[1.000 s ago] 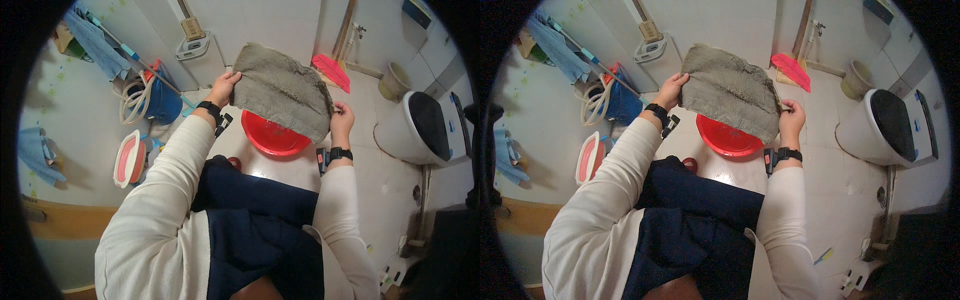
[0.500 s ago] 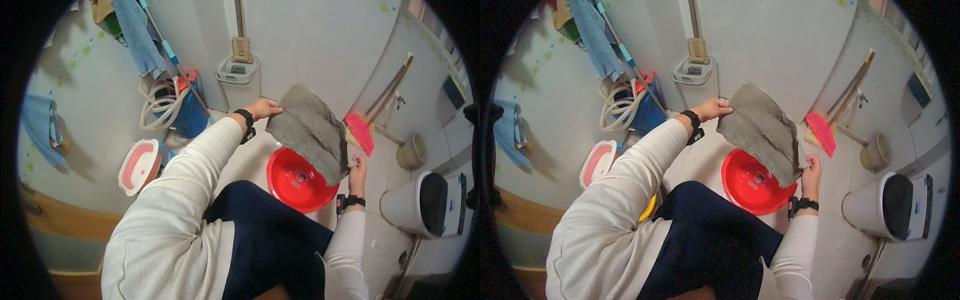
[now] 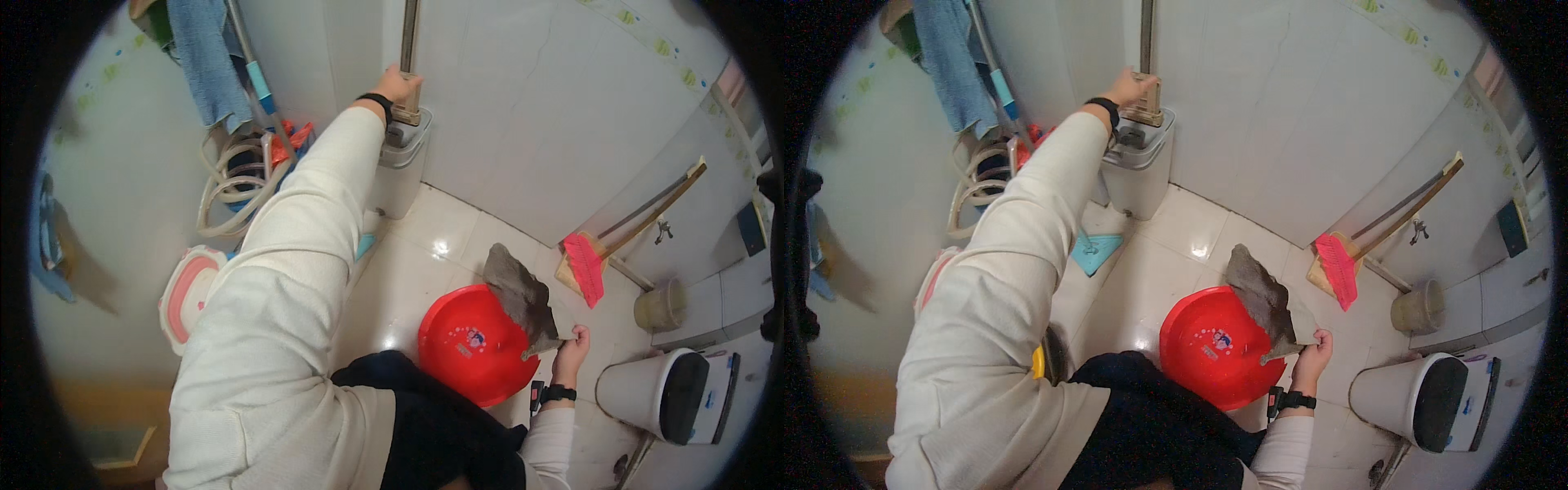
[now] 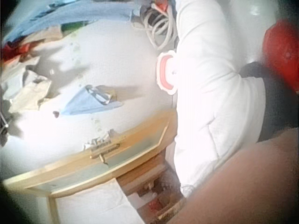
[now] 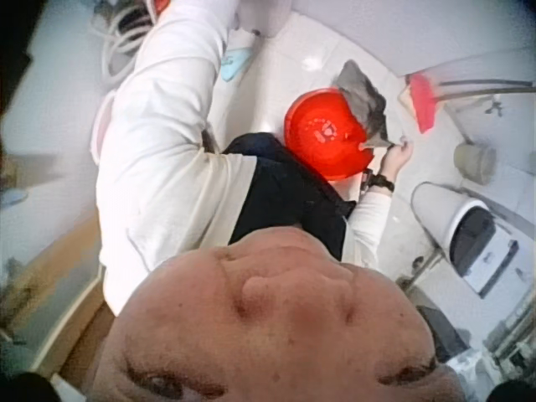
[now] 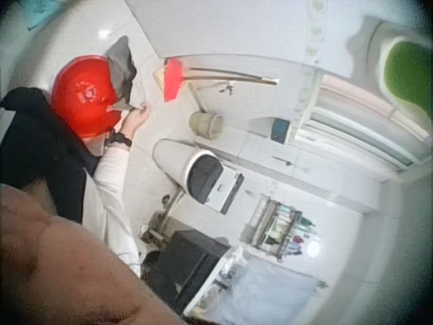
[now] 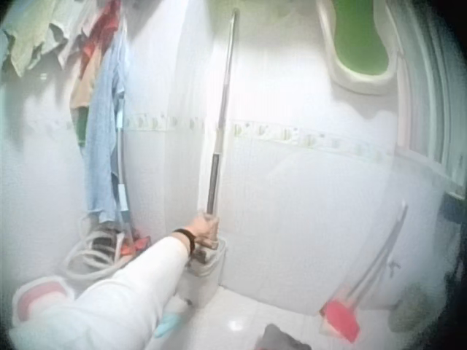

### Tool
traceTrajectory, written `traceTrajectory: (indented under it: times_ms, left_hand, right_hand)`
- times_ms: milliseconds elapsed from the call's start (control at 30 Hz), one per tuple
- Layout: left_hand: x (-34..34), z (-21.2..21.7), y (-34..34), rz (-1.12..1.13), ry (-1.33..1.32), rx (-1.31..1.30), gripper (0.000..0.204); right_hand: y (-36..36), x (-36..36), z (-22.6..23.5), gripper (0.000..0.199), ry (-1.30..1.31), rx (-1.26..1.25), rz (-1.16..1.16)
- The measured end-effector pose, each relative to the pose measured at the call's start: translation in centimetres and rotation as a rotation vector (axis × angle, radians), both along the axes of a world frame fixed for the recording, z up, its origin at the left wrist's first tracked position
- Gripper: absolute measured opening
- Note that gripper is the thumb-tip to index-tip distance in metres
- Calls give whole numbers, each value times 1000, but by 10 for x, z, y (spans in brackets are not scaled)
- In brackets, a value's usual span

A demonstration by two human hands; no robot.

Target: The person fills a red basin with water, then moves to the floor to attach a gray mop pad to a mop head. They fold the pad and secure it onto the mop head using the fastening mechanism.

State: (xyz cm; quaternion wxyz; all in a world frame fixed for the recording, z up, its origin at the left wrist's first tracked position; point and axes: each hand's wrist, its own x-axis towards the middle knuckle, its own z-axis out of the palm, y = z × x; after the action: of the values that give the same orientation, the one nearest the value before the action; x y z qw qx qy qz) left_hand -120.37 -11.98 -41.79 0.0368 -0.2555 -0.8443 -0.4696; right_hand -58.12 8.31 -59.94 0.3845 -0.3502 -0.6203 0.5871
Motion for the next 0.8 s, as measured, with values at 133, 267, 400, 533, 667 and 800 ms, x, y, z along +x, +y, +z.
traceTrajectory:
  times_ms: [133, 267, 400, 533, 667, 800]
  left_hand:
    - [-46, 22, 23, 168, 219, -49, 89]
    - [-81, 28, 36, 106, 161, 6, 93]
    - [-103, 15, 45, 68, 261, 59, 96]
    - [-125, 13, 50, -22, 301, 183, 73]
    - [-135, 22, 38, -37, 174, 121, 54]
    - [-118, 30, 28, -1, 414, -63, 55]
  right_hand:
    - [11, -5, 34, 19, 65, 31, 20]
    - [10, -4, 49, 17, 188, 66, -7]
    - [2, 10, 43, 17, 226, -31, -38]
    - [0, 19, 30, 16, 239, -107, -43]
    - [-2, 22, 23, 15, 203, -102, -65]
    - [-6, 18, 23, 14, 213, -80, -39]
